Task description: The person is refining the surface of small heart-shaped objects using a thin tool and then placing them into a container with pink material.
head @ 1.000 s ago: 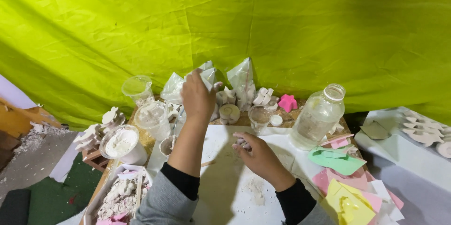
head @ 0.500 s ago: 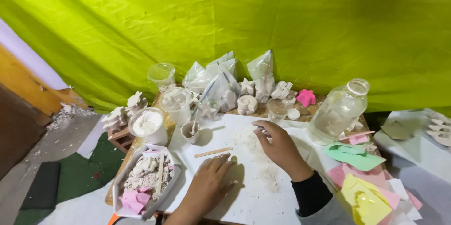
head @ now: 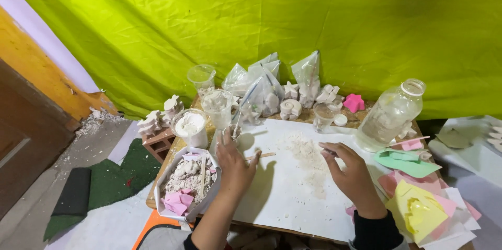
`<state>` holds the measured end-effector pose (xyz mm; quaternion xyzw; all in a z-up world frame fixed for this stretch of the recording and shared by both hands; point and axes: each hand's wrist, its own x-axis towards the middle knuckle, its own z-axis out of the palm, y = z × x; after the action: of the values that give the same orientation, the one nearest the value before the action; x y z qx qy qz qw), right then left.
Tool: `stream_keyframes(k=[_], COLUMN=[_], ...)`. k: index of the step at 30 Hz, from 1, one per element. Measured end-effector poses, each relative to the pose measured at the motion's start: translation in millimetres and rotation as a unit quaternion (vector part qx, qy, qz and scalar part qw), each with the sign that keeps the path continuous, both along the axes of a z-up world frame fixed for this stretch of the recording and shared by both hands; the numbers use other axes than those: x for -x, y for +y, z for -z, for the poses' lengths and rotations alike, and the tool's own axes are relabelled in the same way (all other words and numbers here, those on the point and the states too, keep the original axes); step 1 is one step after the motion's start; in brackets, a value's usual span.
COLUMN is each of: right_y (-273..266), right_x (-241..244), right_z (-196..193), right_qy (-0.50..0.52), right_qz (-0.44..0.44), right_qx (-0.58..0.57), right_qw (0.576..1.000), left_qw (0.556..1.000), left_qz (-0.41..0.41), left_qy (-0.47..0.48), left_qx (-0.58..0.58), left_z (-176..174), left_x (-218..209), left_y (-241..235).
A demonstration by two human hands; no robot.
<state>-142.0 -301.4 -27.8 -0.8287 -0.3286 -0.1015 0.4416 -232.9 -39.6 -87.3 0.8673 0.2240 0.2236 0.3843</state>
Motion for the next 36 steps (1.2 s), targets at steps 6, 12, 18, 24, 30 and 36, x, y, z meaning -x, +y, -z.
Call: stream_keyframes(k=[6,12,18,24,30,36], right_y=[-17.5,-12.7,-3.7,13.3,8.6,11.1], right_x=[4.6,6.2,13.1,26.1,19.2,29.7], right_z=[24.2,29.5,25.8,26.2,37.2,15.1], right_qy=[-0.009,0.008,0.117,0.231,0.281,0.335], right_qz=[0.037,0.025,0.025,-0.029,-0.019,0.058], right_qx=[-0.052,-0.035,0.048,0.012,-0.005,-0.132], right_qw=[0.998,0.999,0.992,0.972,0.960,0.931], left_qw=[0.988,0.981,0.987,0.954,0.942,0.974], left_qz=[-0.073,-0.055,0.104,0.259,0.317,0.116], left_qy=[-0.051,-0.098,-0.121,-0.142,-0.101,-0.075], left_qx=[-0.129,-0.158,0.029,0.054,0.050,-0.181], left_z=[-0.9,27.0,-34.5,-54.9,-71.0,-62.3], left_x=[-30.0,-36.6,-10.9,3.0,17.7,43.6], left_y=[33.0,48.2,-8.0,-71.8,-78.0,11.8])
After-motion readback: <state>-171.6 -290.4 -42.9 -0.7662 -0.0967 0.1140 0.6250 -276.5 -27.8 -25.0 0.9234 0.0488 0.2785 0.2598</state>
